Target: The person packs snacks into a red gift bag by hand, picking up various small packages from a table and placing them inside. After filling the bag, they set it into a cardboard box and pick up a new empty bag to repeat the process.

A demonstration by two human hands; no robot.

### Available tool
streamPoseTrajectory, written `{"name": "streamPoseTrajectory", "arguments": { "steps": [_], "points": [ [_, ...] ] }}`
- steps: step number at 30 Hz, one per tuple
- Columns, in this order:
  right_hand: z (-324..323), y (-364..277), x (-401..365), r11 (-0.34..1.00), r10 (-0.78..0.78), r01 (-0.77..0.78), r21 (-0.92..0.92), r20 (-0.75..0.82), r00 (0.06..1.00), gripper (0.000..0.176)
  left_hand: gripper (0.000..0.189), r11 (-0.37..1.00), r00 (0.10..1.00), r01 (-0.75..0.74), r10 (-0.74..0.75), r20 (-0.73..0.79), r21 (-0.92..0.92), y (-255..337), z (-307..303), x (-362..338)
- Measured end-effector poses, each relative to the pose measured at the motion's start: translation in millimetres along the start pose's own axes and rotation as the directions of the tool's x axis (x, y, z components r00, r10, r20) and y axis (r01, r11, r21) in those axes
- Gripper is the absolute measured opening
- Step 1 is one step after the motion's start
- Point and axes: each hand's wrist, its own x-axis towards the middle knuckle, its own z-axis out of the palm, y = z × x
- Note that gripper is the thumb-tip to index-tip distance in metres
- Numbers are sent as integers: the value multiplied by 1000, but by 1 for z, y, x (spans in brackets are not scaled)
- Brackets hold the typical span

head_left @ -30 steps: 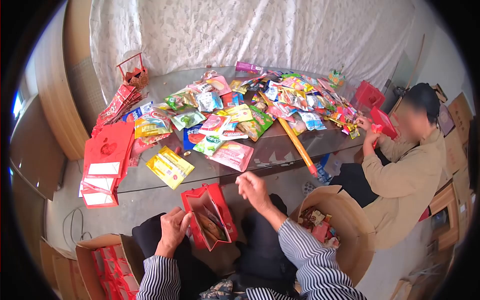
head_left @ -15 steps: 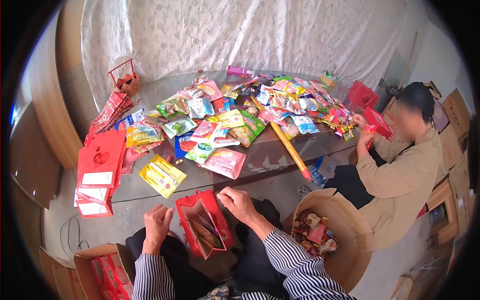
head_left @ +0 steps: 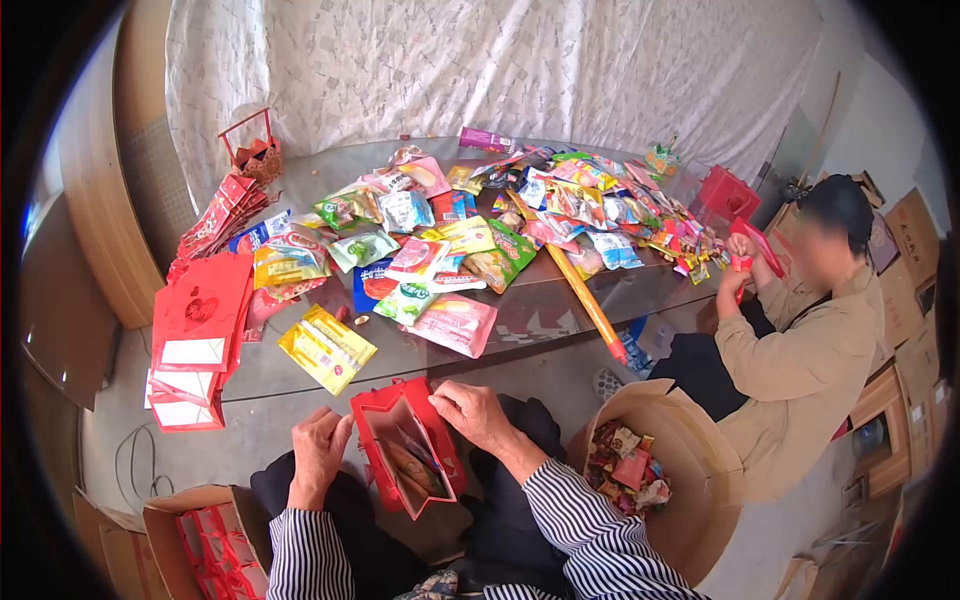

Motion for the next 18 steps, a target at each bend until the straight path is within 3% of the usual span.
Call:
{"name": "streamPoseTrajectory", "arguments": {
  "steps": [5,7,8,11,13,17,18],
  "points": [
    [-1,-4,0,1000,14,-14,12,3,1000,13,28,1000,1000,23,-23,-18,-21,-1,0,0],
    [-5,-2,2,999,-36,40,33,-98,995,11,27,1000,1000,17,-17,-17,-8,-2,1,1],
    [-16,0,4,999,9,-5,33,-120,993,10,27,1000,1000,15,-15,-14,2,-4,0,1],
    [-77,20,18,954,-136,47,-296,-287,948,20,26,1000,1000,-11,11,-4,16,-8,3,0],
    [-127,40,18,924,-65,-83,-374,-365,929,27,28,1000,1000,10,-10,-4,5,-6,2,2],
    [-201,96,-5,577,39,-278,-768,-314,949,54,31,999,999,29,-30,-15,-29,-10,6,4],
    [-207,102,-8,575,144,-333,-747,-309,940,56,31,999,999,29,-29,-14,-28,-10,7,4]
  ]
}}
